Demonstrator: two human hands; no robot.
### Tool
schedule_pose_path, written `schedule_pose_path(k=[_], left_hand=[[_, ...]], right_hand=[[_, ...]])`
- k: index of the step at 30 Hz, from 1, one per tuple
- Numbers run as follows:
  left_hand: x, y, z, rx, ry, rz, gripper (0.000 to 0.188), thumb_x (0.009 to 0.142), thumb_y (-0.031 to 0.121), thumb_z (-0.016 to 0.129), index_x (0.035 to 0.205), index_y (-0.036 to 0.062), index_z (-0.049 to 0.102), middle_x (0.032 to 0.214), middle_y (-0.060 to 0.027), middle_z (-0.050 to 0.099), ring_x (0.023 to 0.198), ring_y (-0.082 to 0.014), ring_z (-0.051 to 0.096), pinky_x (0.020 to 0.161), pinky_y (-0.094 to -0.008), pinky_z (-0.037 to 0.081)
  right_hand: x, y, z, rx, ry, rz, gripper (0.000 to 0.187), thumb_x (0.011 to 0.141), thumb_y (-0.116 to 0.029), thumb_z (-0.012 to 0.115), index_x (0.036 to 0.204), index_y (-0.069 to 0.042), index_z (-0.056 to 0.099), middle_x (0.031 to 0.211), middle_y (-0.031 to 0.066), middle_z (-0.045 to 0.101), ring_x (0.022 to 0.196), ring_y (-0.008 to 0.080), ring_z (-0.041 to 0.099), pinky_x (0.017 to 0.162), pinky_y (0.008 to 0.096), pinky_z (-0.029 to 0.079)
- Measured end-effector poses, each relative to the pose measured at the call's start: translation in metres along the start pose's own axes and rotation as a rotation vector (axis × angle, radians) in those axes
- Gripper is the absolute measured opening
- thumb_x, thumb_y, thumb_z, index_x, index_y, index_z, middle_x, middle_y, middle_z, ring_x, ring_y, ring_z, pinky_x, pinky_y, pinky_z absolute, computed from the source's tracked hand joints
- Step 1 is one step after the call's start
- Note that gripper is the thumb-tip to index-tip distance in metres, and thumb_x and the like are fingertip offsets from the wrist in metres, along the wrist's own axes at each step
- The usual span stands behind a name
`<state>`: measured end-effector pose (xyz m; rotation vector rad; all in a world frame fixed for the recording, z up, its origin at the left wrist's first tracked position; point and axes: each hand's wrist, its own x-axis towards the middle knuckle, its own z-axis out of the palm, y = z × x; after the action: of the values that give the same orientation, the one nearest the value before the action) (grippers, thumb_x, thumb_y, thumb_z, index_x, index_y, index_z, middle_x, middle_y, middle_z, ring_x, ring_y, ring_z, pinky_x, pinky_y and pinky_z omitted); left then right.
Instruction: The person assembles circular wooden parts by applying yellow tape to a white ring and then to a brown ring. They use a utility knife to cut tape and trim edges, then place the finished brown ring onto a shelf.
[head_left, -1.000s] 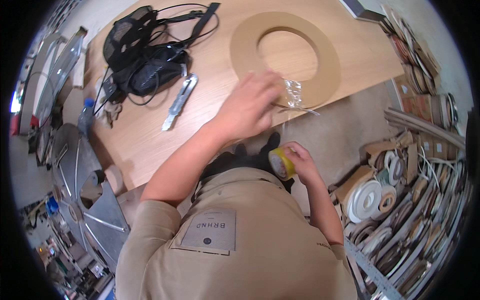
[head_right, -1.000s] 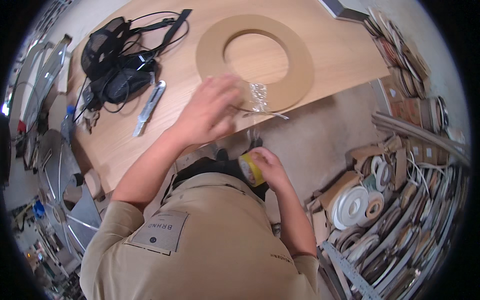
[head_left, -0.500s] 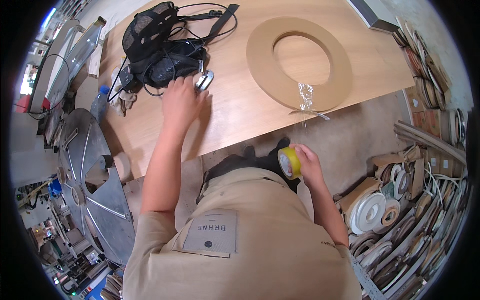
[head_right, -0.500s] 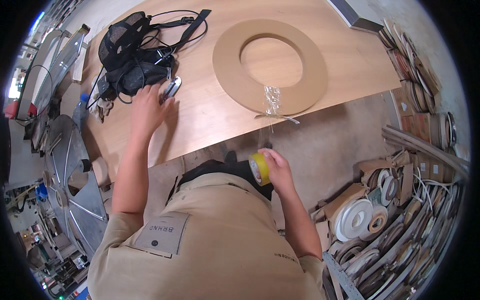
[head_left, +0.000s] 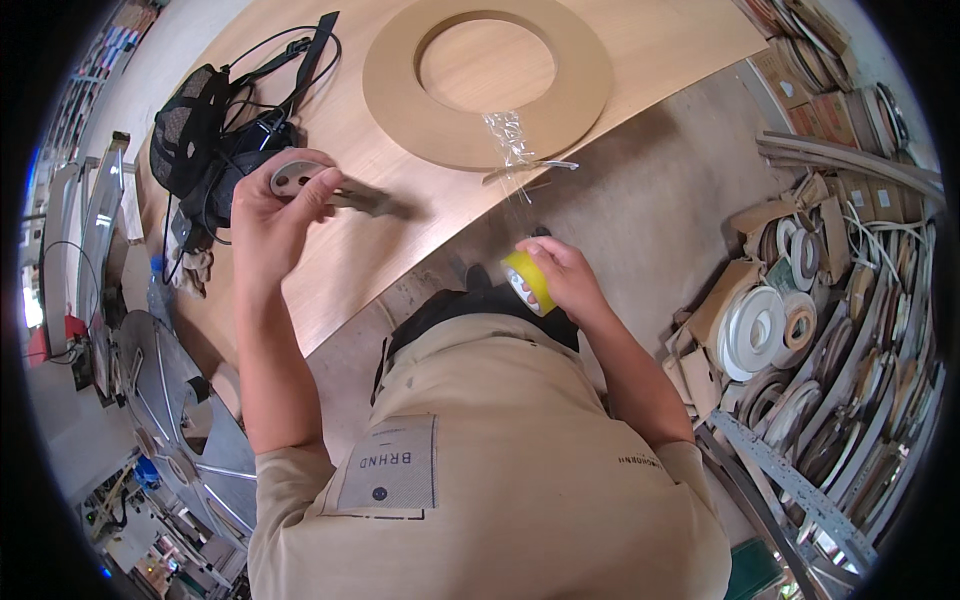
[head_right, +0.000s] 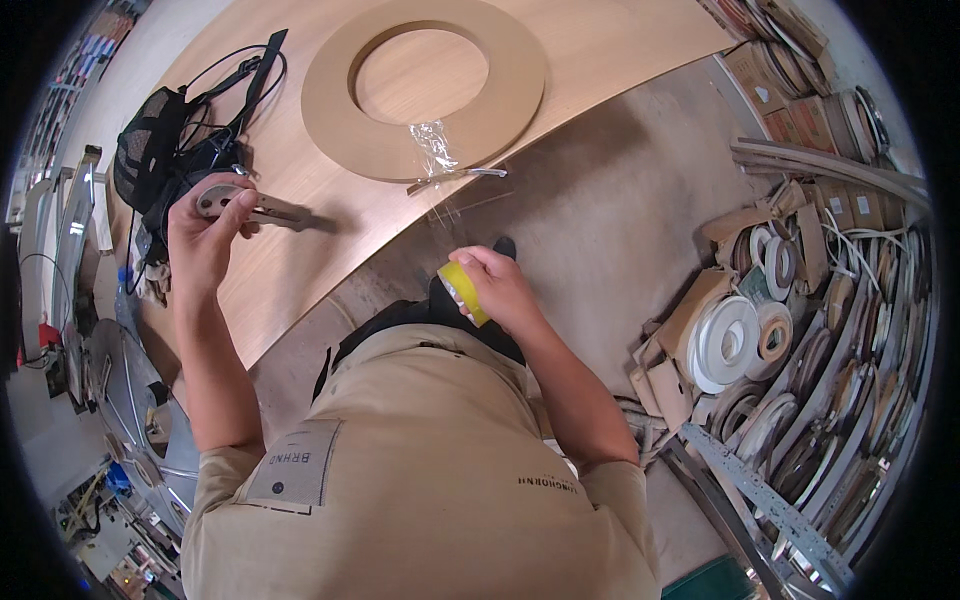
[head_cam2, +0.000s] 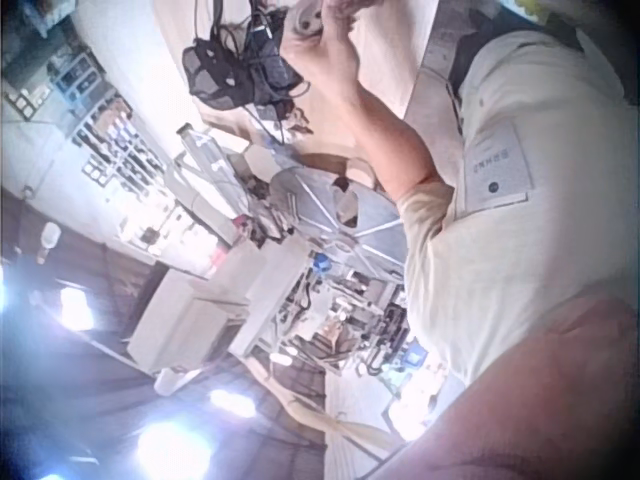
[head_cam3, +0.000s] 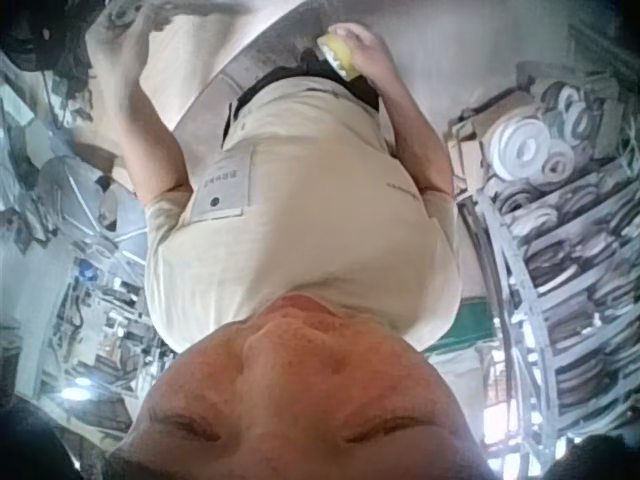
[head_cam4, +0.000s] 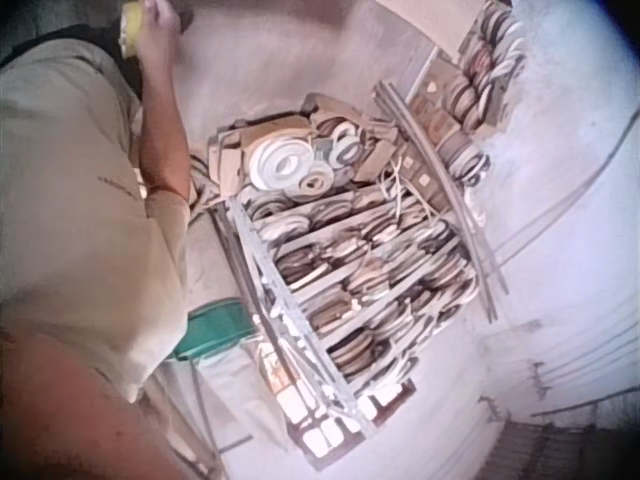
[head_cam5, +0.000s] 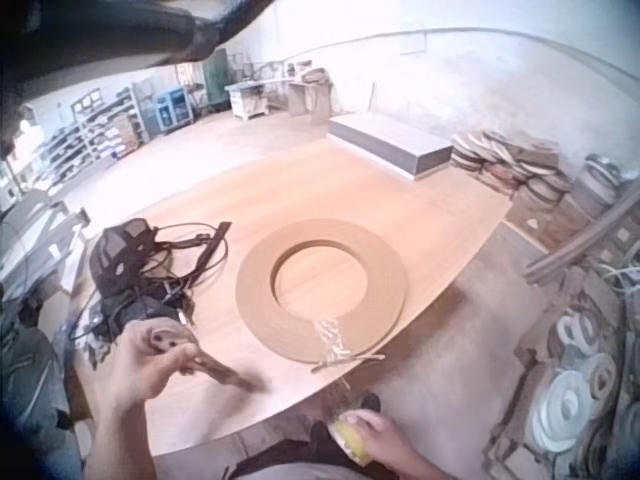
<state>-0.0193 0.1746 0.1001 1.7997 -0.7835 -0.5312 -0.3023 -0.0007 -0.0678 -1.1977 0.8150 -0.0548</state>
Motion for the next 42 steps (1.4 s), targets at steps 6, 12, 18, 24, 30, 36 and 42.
schedule_pose_path(k=[6,12,18,24,30,36,42], left_hand=[[-0.012,0.044,0.086,-0.07,-0.089,0.229,0.01,0.091,0.008,0.078,0.096,-0.0014,0.076,0.081,-0.0063,0.075,0.07,-0.0094,0.069,0.063,-0.0245,0.053],[-0.008,-0.021,0.138,0.391,-0.159,0.561,0.01,0.089,0.003,0.076,0.098,0.0018,0.073,0.081,-0.0109,0.071,0.068,-0.0243,0.07,0.06,-0.0326,0.054],[-0.03,-0.003,0.131,0.155,-0.22,0.543,0.008,0.087,0.004,0.075,0.094,0.0021,0.074,0.081,-0.0112,0.068,0.07,-0.0292,0.069,0.062,-0.0367,0.054],[-0.068,0.011,0.046,-0.561,-0.09,0.138,0.016,0.09,0.013,0.077,0.095,-0.0028,0.078,0.095,-0.0112,0.059,0.065,-0.0123,0.056,0.057,-0.026,0.047],[-0.096,-0.003,-0.047,-0.831,0.535,-0.072,0.024,0.101,0.023,0.07,0.103,-0.0009,0.068,0.082,-0.0077,0.069,0.061,-0.0163,0.065,0.056,-0.0287,0.052],[-0.152,-0.096,-0.105,-0.624,1.059,-0.344,0.011,0.101,0.013,0.067,0.104,0.0033,0.066,0.086,-0.0074,0.069,0.068,-0.0158,0.068,0.059,-0.0282,0.054],[-0.199,-0.142,-0.11,-0.525,1.005,-0.422,0.005,0.098,0.009,0.066,0.096,0.005,0.066,0.075,-0.0035,0.065,0.059,-0.011,0.061,0.052,-0.0242,0.048]], right_hand=[[0.002,0.003,-0.001,-0.011,0.005,-0.005,0.033,0.109,-0.028,0.052,0.119,-0.001,0.067,0.083,0.0098,0.068,0.063,0.0146,0.065,0.055,0.0309,0.055],[-0.004,-0.002,-0.002,-0.071,-0.011,0.013,0.032,0.109,-0.027,0.053,0.116,0.0,0.067,0.086,0.0082,0.068,0.067,0.014,0.065,0.054,0.03,0.056],[-0.012,0.028,-0.016,-0.216,0.039,0.055,0.03,0.107,-0.027,0.055,0.109,-0.001,0.07,0.083,0.0083,0.069,0.062,0.0152,0.065,0.054,0.031,0.056],[-0.022,0.03,-0.041,-0.394,0.137,-0.027,0.026,0.104,-0.024,0.059,0.102,-0.001,0.071,0.078,0.0068,0.066,0.07,0.0124,0.065,0.06,0.03,0.054],[-0.034,0.029,-0.044,-0.302,0.043,-0.035,0.026,0.107,-0.024,0.055,0.102,-0.002,0.069,0.075,0.0038,0.064,0.058,0.0123,0.061,0.05,0.0292,0.05],[-0.048,-0.046,-0.005,-0.483,-0.132,-0.062,0.027,0.106,-0.023,0.059,0.107,0.001,0.072,0.076,0.0054,0.066,0.057,0.0125,0.063,0.05,0.0286,0.052],[-0.06,-0.105,0.047,-0.58,-0.326,-0.193,0.024,0.105,-0.02,0.062,0.107,0.002,0.073,0.073,0.0059,0.068,0.057,0.0118,0.065,0.052,0.0288,0.053]])
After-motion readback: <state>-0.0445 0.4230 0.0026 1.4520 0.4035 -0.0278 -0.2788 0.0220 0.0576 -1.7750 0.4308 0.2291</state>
